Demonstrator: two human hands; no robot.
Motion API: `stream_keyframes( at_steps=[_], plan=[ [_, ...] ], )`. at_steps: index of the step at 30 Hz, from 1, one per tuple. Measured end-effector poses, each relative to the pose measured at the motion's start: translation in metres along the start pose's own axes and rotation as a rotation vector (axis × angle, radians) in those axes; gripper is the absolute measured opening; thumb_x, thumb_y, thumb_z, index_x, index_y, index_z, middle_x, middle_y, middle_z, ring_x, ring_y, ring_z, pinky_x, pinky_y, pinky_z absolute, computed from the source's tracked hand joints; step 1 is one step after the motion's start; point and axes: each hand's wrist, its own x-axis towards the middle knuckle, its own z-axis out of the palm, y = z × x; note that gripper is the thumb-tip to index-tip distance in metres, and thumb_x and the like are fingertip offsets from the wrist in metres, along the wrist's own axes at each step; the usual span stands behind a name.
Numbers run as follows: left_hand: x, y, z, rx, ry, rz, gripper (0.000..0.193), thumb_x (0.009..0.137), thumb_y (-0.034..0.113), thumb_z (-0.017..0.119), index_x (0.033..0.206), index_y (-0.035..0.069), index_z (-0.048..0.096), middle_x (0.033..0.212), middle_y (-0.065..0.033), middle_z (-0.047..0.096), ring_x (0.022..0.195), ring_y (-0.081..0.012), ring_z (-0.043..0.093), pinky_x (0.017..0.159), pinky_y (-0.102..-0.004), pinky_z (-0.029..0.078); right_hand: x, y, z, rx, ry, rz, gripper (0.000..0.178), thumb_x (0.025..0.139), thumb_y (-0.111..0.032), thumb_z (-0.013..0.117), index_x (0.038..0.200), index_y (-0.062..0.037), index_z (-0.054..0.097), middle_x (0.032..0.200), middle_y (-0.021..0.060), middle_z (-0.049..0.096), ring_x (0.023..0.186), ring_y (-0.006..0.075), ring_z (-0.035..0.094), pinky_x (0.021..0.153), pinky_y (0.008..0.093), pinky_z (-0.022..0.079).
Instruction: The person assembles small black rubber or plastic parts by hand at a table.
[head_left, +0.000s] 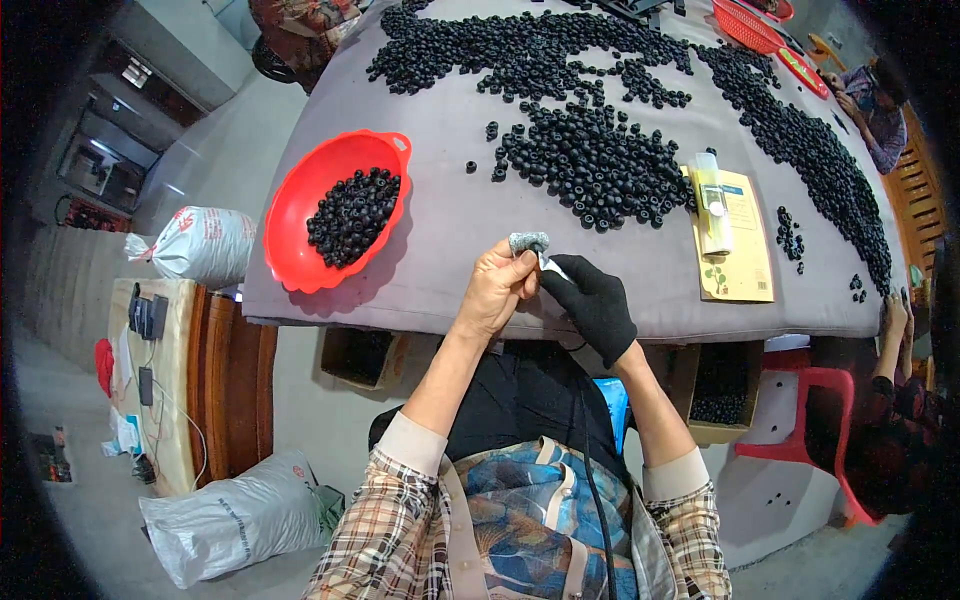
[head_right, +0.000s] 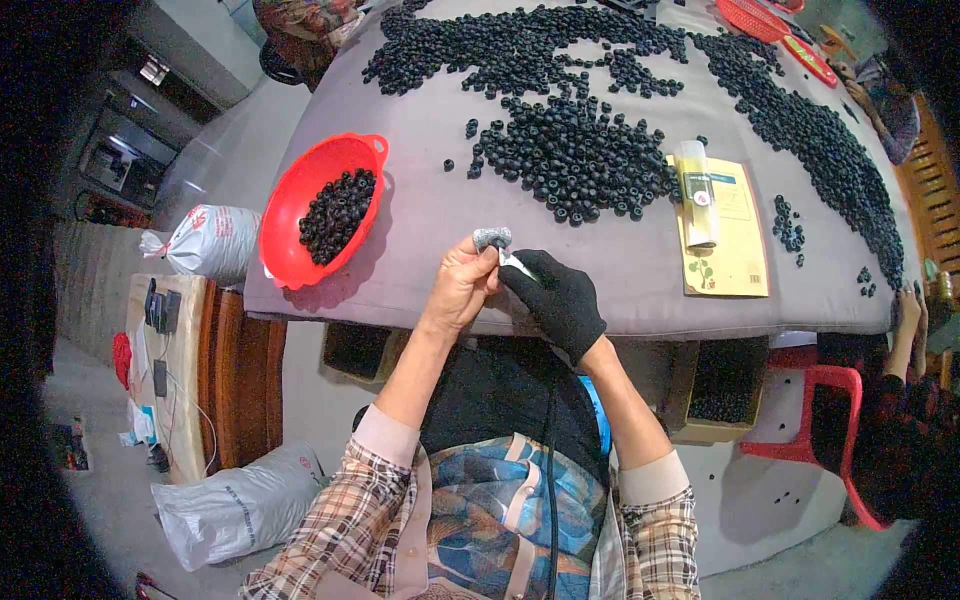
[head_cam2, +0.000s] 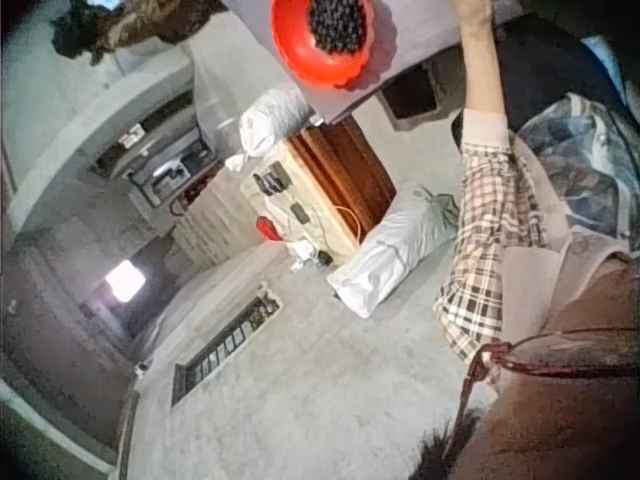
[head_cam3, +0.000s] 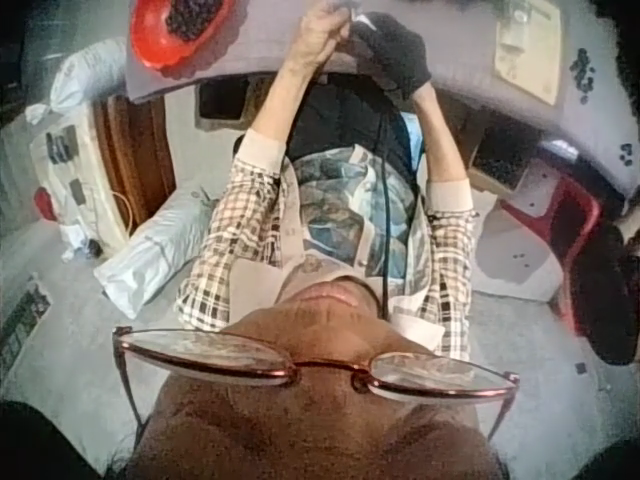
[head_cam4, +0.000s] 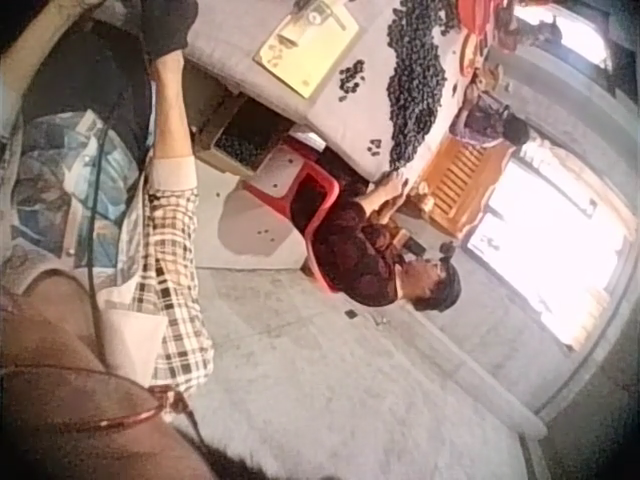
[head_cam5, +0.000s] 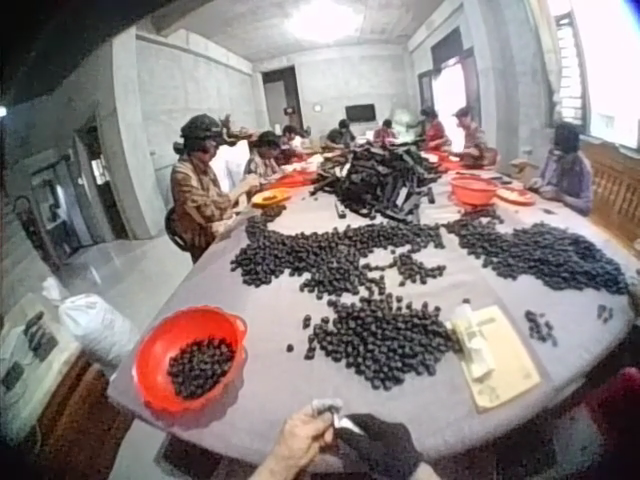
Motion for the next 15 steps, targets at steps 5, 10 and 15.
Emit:
stream_keyframes(
  at_steps=[5,10,15],
  plan=[
    [-0.0008,-0.0025,-0.0016,-0.148,-0.031,-0.039,0.015,0.086,0.008,0.056,0.099,0.003,0.060,0.076,-0.0019,0.061,0.056,-0.0068,0.053,0.052,-0.0174,0.043,0.0018,-0.0147,-0.0037,0.155,0.021,0.223,0.027,0.085,-0.025,0.056,0.103,-0.0062,0.060,0.093,0.0099,0.065,0.083,0.0215,0.064,0.073,0.0289,0.048],
    [-0.0006,-0.0018,0.0022,-0.126,0.012,-0.061,0.012,0.086,0.011,0.056,0.095,0.005,0.061,0.072,-0.0001,0.058,0.056,-0.0053,0.050,0.050,-0.0171,0.040,0.0016,-0.0090,-0.0003,0.199,0.048,0.219,0.027,0.085,-0.026,0.056,0.103,-0.0064,0.060,0.093,0.0102,0.065,0.083,0.0205,0.064,0.072,0.0289,0.048],
    [-0.0005,-0.0008,0.0038,-0.131,0.017,-0.068,0.011,0.086,0.010,0.056,0.095,0.005,0.061,0.072,-0.0005,0.059,0.056,-0.0055,0.050,0.049,-0.0172,0.040,0.0021,-0.0085,-0.0014,0.205,0.042,0.203,0.027,0.085,-0.026,0.056,0.103,-0.0064,0.060,0.093,0.0094,0.065,0.082,0.0199,0.064,0.072,0.0289,0.048]
  ],
)
